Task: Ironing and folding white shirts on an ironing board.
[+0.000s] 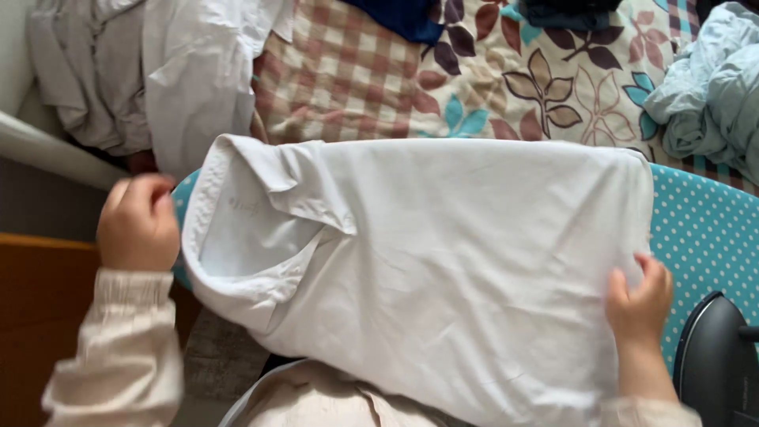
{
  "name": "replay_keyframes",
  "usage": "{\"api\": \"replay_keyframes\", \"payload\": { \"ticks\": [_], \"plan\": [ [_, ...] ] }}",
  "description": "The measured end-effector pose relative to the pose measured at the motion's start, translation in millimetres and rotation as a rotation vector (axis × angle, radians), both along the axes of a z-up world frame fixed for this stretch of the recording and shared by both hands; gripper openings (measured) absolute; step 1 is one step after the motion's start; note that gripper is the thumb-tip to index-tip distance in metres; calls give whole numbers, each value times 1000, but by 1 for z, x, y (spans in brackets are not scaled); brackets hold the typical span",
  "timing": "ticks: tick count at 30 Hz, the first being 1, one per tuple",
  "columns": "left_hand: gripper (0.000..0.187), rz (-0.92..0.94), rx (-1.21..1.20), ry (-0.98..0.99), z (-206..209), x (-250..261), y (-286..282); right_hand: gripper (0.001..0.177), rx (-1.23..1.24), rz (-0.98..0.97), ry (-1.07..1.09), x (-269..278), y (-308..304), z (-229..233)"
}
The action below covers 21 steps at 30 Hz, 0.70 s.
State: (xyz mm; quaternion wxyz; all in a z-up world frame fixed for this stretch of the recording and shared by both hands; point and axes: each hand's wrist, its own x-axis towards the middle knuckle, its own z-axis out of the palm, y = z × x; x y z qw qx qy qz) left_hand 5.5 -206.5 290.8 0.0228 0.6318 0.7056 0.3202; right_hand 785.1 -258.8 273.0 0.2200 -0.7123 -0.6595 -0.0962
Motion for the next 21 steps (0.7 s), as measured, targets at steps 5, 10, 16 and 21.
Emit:
{"api": "replay_keyframes", "payload": {
  "ticks": [5, 10, 16, 21],
  "plan": [
    [18, 179, -164, -339, -48, -2, -89, 35, -113, -148, -106, 42, -130, -10],
    [23, 194, -221, -520, -34, 35, -109, 44, -188, -288, -149, 54, -195, -21],
    [28, 227, -261, -276, -62, 46, -107, 48, -276, -439, -199, 37, -223, 1],
    [20, 258, 24, -368, -81, 30, -105, 45, -303, -457, -83, 17, -222, 13]
  ]
}}
